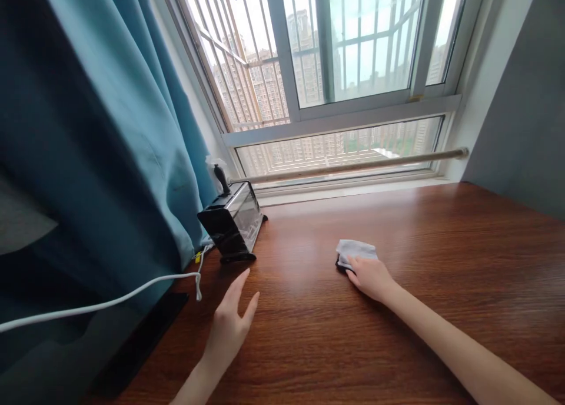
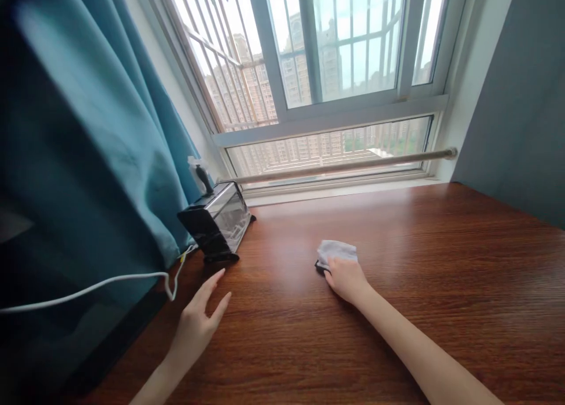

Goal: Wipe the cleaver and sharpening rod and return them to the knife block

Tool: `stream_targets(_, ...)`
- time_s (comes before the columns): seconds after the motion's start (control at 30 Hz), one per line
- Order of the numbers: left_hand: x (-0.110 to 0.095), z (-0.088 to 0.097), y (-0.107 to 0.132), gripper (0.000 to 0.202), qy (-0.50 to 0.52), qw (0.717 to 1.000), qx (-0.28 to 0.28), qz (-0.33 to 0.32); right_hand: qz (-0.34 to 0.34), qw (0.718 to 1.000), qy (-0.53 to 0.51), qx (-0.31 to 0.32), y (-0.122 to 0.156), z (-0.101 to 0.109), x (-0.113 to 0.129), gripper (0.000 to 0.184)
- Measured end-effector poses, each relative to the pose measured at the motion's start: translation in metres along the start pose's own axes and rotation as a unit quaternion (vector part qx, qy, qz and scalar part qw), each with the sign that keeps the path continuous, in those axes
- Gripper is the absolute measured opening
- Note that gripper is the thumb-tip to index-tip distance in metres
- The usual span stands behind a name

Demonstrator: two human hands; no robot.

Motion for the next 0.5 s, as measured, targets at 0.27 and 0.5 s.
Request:
stream_targets(0.27, 0.090, -0.057, -0.103, 0.104, -0.098, 0.945, -0.216, 0.223, -0.136, 0.991, -0.002, 0.014, 0.006, 0.012, -0.076, 0.035)
stream_targets(0.5, 0.123, -0.056, -0.114, 0.087, -0.057, 0.925, -0.211, 0.311, 0.000, 0.997, -0.076, 0.000, 0.019, 0.021, -0.052, 0.020)
Point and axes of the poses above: each hand's wrist, its own y-axis away from the middle knuckle, its own z-axis out of the back of the hand, x = y × z, the point moved 5 cm from there along -y, towards the middle knuckle, and after that the axes turned 8 degrees about -z, right-handed, at the moved point
